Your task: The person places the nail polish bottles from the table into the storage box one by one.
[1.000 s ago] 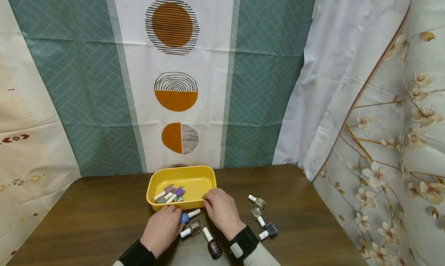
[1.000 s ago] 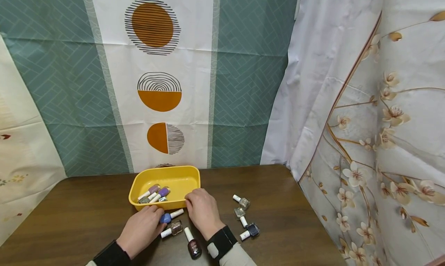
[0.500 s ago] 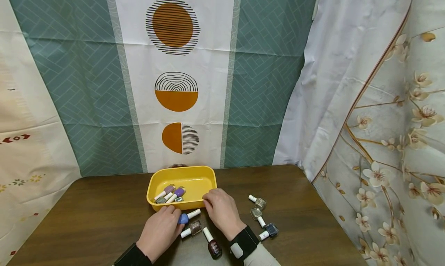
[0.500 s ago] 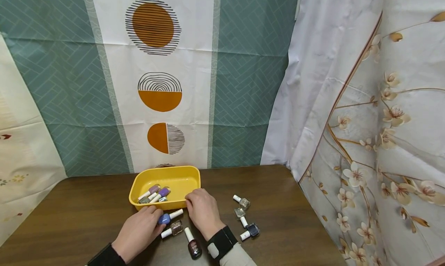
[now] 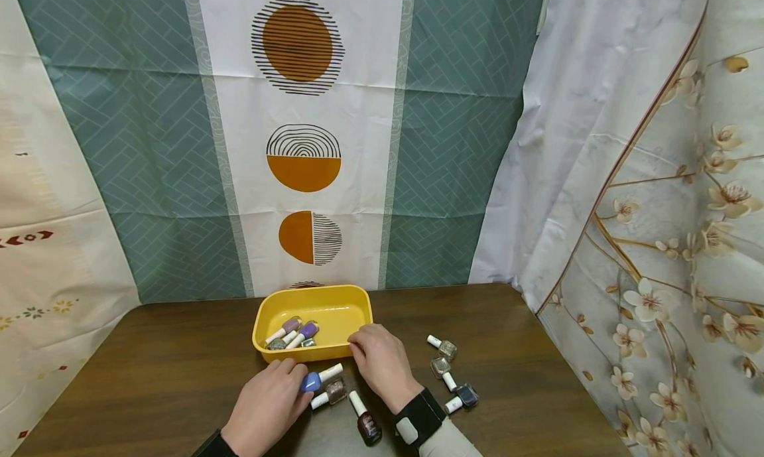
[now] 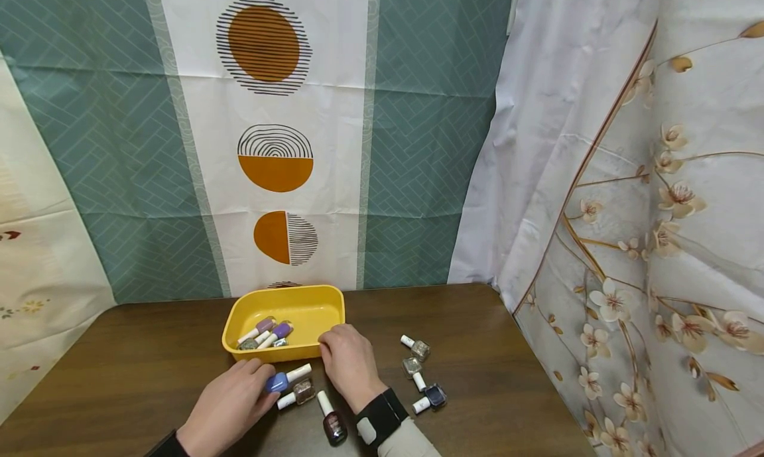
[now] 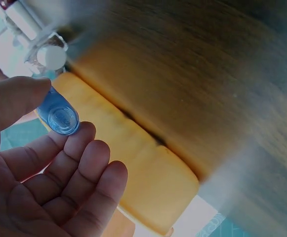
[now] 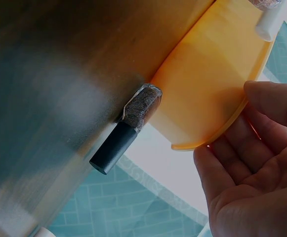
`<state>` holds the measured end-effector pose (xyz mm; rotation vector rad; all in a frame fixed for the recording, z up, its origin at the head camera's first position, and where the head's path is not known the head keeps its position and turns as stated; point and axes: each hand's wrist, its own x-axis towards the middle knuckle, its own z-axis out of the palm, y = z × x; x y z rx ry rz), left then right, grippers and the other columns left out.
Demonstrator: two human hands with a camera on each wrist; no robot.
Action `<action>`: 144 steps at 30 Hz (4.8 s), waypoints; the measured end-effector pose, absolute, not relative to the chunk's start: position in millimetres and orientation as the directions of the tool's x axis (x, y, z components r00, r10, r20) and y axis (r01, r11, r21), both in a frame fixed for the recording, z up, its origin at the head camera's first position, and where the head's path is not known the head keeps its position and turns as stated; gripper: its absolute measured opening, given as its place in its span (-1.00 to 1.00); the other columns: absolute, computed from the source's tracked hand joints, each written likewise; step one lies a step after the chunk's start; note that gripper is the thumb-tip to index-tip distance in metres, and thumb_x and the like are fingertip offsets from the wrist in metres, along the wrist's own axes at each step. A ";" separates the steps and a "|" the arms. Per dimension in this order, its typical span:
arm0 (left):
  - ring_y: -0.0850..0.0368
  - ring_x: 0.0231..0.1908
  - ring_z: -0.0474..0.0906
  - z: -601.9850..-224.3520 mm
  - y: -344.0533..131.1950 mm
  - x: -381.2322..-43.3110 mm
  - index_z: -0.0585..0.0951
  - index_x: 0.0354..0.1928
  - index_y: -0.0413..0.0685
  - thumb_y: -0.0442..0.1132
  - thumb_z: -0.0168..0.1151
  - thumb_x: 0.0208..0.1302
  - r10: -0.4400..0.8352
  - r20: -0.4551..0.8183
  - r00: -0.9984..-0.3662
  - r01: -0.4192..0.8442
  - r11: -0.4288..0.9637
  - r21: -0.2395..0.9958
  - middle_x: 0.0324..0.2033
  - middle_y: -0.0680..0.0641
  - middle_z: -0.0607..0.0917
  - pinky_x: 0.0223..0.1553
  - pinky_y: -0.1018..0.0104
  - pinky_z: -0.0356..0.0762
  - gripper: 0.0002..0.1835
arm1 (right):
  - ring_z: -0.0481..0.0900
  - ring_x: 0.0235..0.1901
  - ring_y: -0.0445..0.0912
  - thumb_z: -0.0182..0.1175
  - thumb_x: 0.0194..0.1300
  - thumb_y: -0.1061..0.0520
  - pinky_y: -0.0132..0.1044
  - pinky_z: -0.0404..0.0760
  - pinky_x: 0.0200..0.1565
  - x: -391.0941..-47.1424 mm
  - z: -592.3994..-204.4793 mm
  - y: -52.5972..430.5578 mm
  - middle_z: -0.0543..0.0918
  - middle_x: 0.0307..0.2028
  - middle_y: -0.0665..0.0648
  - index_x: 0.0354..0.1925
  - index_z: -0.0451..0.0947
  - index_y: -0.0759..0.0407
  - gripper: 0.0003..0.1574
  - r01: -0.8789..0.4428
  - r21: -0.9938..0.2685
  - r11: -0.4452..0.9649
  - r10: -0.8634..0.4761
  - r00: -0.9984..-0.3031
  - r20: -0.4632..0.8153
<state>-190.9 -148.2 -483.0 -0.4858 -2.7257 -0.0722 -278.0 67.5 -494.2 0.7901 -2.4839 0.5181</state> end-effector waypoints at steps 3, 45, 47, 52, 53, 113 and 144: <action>0.26 -0.42 0.36 -480.4 -149.4 -187.1 0.60 -0.29 0.04 0.07 0.39 0.16 0.327 0.367 -0.871 0.349 0.937 -0.007 -0.43 0.17 0.45 -0.41 0.33 0.42 -0.70 | 0.57 -0.17 -0.21 0.30 0.33 0.01 -0.31 0.56 -0.11 -278.1 -494.5 67.4 0.64 -0.28 -0.17 -0.22 0.72 -0.06 -0.91 -0.617 -0.203 0.760 -0.434 -0.715 0.548; 0.13 -0.39 0.47 -451.0 -162.0 -194.6 0.64 -0.21 -0.05 0.04 0.48 0.05 0.336 0.534 -0.776 0.367 0.929 -0.050 -0.35 0.05 0.60 -0.38 0.25 0.50 -0.61 | 0.55 -0.18 -0.22 0.30 0.33 0.00 -0.31 0.56 -0.13 -276.7 -492.3 66.9 0.63 -0.28 -0.18 -0.20 0.72 -0.07 -0.88 -0.599 -0.221 0.770 -0.430 -0.742 0.515; 0.14 -0.41 0.46 -450.0 -163.3 -196.8 0.65 -0.19 -0.06 0.05 0.47 0.05 0.325 0.518 -0.792 0.351 0.935 -0.050 -0.35 0.04 0.61 -0.39 0.25 0.49 -0.60 | 0.54 -0.18 -0.22 0.29 0.34 -0.01 -0.31 0.56 -0.12 -276.5 -492.4 67.2 0.63 -0.28 -0.18 -0.20 0.72 -0.07 -0.88 -0.599 -0.218 0.771 -0.431 -0.741 0.514; 0.14 -0.45 0.43 -448.5 -166.9 -202.2 0.65 -0.23 -0.07 0.04 0.49 0.03 0.323 0.523 -0.789 0.341 0.938 -0.065 -0.36 0.01 0.61 -0.43 0.26 0.47 -0.60 | 0.54 -0.17 -0.23 0.29 0.34 -0.03 -0.32 0.56 -0.10 -276.6 -492.5 67.9 0.64 -0.27 -0.18 -0.19 0.72 -0.09 -0.87 -0.596 -0.215 0.774 -0.433 -0.745 0.508; 0.14 -0.46 0.43 -448.4 -167.6 -203.6 0.65 -0.24 -0.08 0.04 0.50 0.03 0.326 0.529 -0.783 0.343 0.937 -0.069 -0.38 0.01 0.60 -0.44 0.26 0.47 -0.61 | 0.54 -0.17 -0.23 0.29 0.34 -0.03 -0.32 0.56 -0.10 -276.7 -492.5 68.1 0.64 -0.26 -0.19 -0.19 0.72 -0.09 -0.87 -0.595 -0.216 0.774 -0.433 -0.746 0.506; -0.10 -0.37 0.43 -468.5 -191.5 -298.7 0.63 -0.27 -0.19 0.05 0.41 0.15 0.129 0.320 -0.939 0.101 0.990 -0.102 -0.40 -0.15 0.60 -0.25 0.00 0.30 -0.59 | 0.54 -0.14 -0.23 0.26 0.36 -0.06 -0.31 0.56 -0.05 -278.1 -492.0 68.2 0.65 -0.24 -0.20 -0.15 0.72 -0.11 -0.84 -0.569 -0.241 0.786 -0.423 -0.780 0.462; -0.18 -0.29 0.44 -470.7 -189.6 -311.0 0.66 -0.26 -0.19 0.06 0.43 0.13 0.109 0.259 -0.960 0.070 0.985 -0.158 -0.37 -0.20 0.61 -0.18 -0.12 0.28 -0.59 | 0.54 -0.15 -0.25 0.26 0.37 -0.06 -0.32 0.56 -0.07 -278.9 -491.7 67.5 0.65 -0.24 -0.20 -0.16 0.72 -0.12 -0.84 -0.574 -0.230 0.786 -0.427 -0.773 0.470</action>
